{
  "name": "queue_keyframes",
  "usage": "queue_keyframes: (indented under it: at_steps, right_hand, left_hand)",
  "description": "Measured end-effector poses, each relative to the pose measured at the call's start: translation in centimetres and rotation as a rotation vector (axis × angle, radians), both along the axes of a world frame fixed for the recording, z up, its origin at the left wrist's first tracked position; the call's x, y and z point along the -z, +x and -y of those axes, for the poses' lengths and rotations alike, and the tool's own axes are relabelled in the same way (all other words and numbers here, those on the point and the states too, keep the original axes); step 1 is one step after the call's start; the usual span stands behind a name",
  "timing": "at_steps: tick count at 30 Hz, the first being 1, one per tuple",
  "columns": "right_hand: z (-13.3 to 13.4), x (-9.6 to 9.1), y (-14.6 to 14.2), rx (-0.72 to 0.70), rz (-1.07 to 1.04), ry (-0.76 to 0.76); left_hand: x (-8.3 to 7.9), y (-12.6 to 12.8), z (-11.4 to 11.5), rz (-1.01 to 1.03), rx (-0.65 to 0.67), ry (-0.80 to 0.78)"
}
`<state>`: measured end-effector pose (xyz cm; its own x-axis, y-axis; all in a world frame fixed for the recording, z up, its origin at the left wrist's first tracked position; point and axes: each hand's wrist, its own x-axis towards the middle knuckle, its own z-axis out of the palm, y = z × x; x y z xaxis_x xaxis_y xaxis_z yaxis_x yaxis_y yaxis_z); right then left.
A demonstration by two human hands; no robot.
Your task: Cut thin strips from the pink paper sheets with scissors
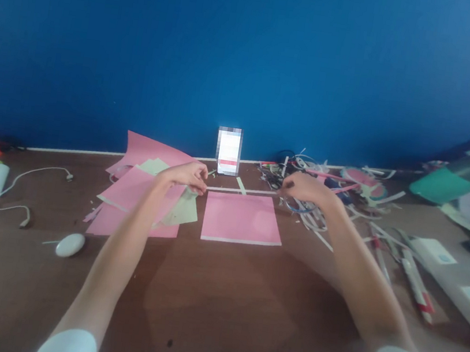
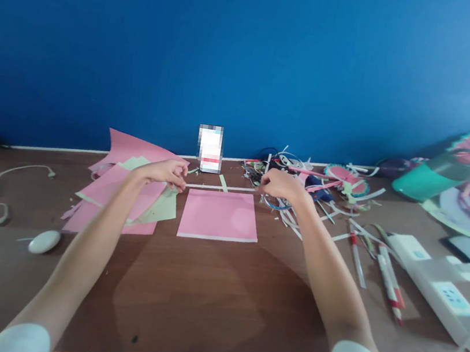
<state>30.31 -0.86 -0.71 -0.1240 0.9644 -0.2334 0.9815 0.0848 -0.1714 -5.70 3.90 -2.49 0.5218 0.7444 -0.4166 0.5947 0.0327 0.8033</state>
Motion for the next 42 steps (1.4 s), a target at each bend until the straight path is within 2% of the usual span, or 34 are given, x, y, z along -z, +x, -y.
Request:
queue_keyframes:
  at_steps: [3,9,16,23,32,42]
  right_hand:
    - [0.0,0.0,-0.2,-0.012,-0.034,-0.05]
    - [-0.2,0.7,-0.9,0.024,0.012,-0.051]
    - [0.5,1.3,-2.2,0.087,0.123,0.051]
    - [0.9,2.1,-3.3,0.062,0.22,0.092]
    - [1.1,2.7,-3.6,0.036,0.248,0.156]
    - [0.9,2.9,-3.4,0.04,0.245,0.125]
  left_hand:
    - [0.0,0.0,-0.1,-0.031,-0.023,0.0]
    - [0.5,0.4,-0.4,-0.142,-0.014,0.052]
    - [1.7,1.0,-0.7,-0.162,0.007,0.039]
    - [2.7,1.4,-0.8,-0.162,-0.021,0.039]
    - [2.4,1.8,-0.6,-0.213,-0.026,0.065]
    - [2.0,2.1,-0.4,-0.253,-0.032,0.076]
